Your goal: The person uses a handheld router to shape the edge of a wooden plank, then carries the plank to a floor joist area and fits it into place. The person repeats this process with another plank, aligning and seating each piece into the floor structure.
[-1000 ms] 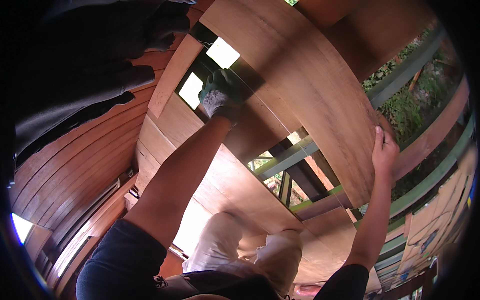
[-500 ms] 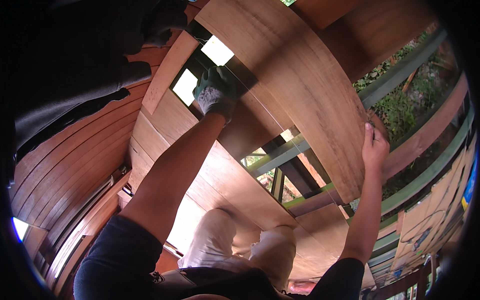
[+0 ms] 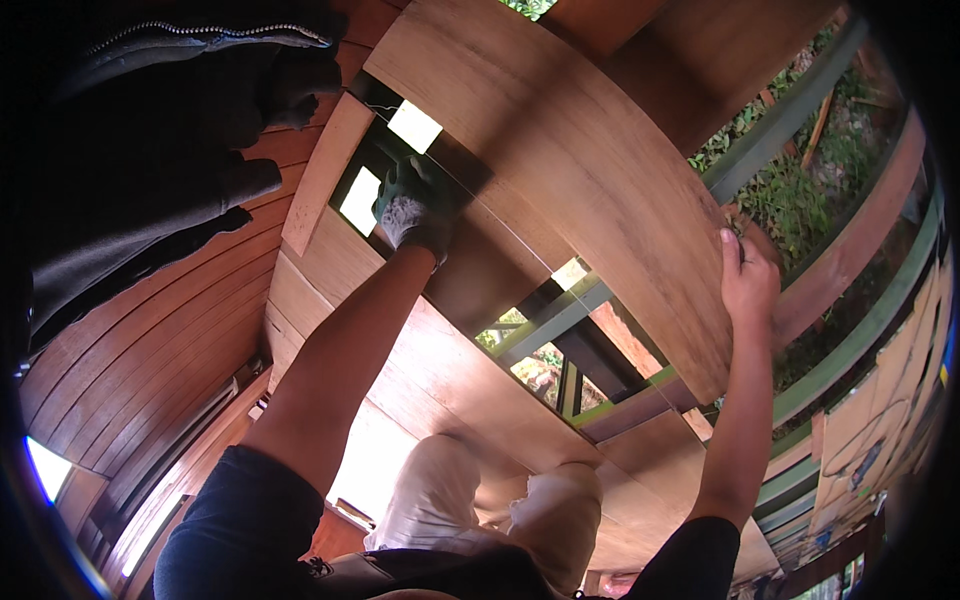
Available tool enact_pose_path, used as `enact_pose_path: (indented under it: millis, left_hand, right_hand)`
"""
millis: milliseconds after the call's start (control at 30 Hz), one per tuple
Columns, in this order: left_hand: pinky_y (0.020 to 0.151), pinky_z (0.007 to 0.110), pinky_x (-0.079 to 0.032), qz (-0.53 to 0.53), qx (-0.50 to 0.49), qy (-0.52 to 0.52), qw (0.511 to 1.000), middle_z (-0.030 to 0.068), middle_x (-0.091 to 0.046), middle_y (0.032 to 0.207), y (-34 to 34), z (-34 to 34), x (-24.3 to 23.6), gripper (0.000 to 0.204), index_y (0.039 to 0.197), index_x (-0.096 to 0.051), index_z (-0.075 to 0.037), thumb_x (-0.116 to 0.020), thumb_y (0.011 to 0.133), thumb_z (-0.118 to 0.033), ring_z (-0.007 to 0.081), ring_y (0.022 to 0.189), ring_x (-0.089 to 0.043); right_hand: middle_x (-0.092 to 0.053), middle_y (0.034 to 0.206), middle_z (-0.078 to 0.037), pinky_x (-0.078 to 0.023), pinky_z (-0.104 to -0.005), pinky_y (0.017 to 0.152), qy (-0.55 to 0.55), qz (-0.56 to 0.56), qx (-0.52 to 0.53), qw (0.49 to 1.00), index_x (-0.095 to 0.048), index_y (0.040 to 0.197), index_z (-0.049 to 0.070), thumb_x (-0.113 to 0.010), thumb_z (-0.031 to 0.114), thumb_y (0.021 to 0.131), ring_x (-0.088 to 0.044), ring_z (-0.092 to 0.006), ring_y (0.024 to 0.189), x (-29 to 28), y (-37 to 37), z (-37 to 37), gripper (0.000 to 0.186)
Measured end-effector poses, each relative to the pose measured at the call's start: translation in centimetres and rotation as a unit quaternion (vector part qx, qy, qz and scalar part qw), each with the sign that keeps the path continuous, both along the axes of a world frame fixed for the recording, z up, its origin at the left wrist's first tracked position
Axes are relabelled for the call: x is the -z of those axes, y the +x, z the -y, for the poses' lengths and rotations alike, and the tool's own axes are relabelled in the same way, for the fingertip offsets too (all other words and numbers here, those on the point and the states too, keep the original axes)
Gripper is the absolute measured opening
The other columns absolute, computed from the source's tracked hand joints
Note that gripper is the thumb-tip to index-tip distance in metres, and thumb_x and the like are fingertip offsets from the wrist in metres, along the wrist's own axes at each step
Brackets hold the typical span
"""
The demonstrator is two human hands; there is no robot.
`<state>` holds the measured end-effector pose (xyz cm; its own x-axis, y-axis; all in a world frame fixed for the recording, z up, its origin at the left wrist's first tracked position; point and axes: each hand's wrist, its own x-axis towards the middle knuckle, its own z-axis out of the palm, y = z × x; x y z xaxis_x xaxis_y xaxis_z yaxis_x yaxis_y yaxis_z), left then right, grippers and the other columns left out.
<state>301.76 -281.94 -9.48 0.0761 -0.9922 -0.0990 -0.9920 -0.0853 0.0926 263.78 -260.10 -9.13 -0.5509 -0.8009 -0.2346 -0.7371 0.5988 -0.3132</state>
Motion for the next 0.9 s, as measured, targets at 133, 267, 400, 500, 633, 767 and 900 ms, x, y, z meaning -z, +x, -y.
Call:
enact_pose_path:
  millis: [133,267,400,500,633,767,900]
  left_hand:
    - [0.097,0.051,-0.044,-0.002,-0.008,0.012,1.000,0.0138,-0.067,0.109,-0.1,-0.1,-0.1,0.033,0.105,-0.067,-0.009,-0.044,0.099,-0.033,0.0343,0.107,-0.062]
    - [0.099,0.050,-0.044,0.008,-0.013,0.030,0.999,0.0138,-0.067,0.112,-0.4,-0.1,-0.4,0.034,0.106,-0.066,-0.009,-0.043,0.100,-0.033,0.0337,0.108,-0.062]
    - [0.098,0.050,-0.044,0.007,-0.020,0.020,1.000,0.0142,-0.068,0.111,-0.4,0.0,-0.3,0.035,0.108,-0.066,-0.010,-0.043,0.100,-0.034,0.0341,0.108,-0.062]
    - [0.098,0.051,-0.045,0.021,-0.017,0.031,0.999,0.0148,-0.068,0.110,-0.4,0.1,-0.3,0.036,0.109,-0.066,-0.009,-0.043,0.100,-0.035,0.0346,0.109,-0.062]
    - [0.098,0.051,-0.045,0.013,-0.013,0.027,0.999,0.0154,-0.068,0.110,-0.2,0.0,-0.1,0.037,0.110,-0.066,-0.009,-0.043,0.100,-0.036,0.0349,0.109,-0.063]
    - [0.092,0.053,-0.047,0.007,0.000,-0.005,1.000,0.0177,-0.068,0.105,0.0,-0.1,0.1,0.039,0.100,-0.063,-0.007,-0.038,0.102,-0.038,0.0405,0.101,-0.062]
    - [0.092,0.052,-0.047,0.004,0.001,-0.006,1.000,0.0162,-0.067,0.104,0.2,0.0,0.4,0.038,0.100,-0.063,-0.008,-0.038,0.101,-0.037,0.0392,0.102,-0.062]
  right_hand:
    - [-0.069,0.083,-0.025,-0.051,-0.0538,0.071,0.018,0.006,0.013,1.000,-0.074,0.097,0.006,-0.050,0.058,0.099,-0.066,-0.0471,0.082,-0.6,0.6,0.5,0.057]
    - [-0.068,0.082,-0.026,-0.051,-0.0539,0.071,0.028,0.015,0.013,0.999,-0.073,0.094,0.004,-0.051,0.058,0.099,-0.066,-0.0473,0.081,-1.3,0.7,1.0,0.058]
    - [-0.068,0.081,-0.026,-0.051,-0.0545,0.070,0.063,0.007,0.011,0.998,-0.070,0.089,0.003,-0.051,0.059,0.098,-0.065,-0.0478,0.079,-2.2,0.7,1.0,0.060]
    - [-0.067,0.079,-0.026,-0.050,-0.0553,0.069,0.040,0.007,0.025,0.999,-0.068,0.085,0.002,-0.052,0.059,0.098,-0.065,-0.0484,0.078,-2.7,0.7,1.1,0.060]
    - [-0.067,0.077,-0.026,-0.050,-0.0544,0.068,0.047,0.011,0.023,0.999,-0.069,0.086,0.002,-0.053,0.058,0.098,-0.065,-0.0481,0.077,-2.0,0.6,1.0,0.059]
    - [-0.067,0.078,-0.025,-0.050,-0.0528,0.068,0.014,0.033,0.014,0.999,-0.069,0.086,0.002,-0.055,0.055,0.098,-0.065,-0.0470,0.076,-1.0,-0.1,0.0,0.056]
    - [-0.067,0.079,-0.024,-0.050,-0.0521,0.067,-0.006,0.047,0.027,0.999,-0.069,0.085,0.002,-0.056,0.054,0.098,-0.065,-0.0462,0.077,-0.9,-0.8,-0.5,0.055]
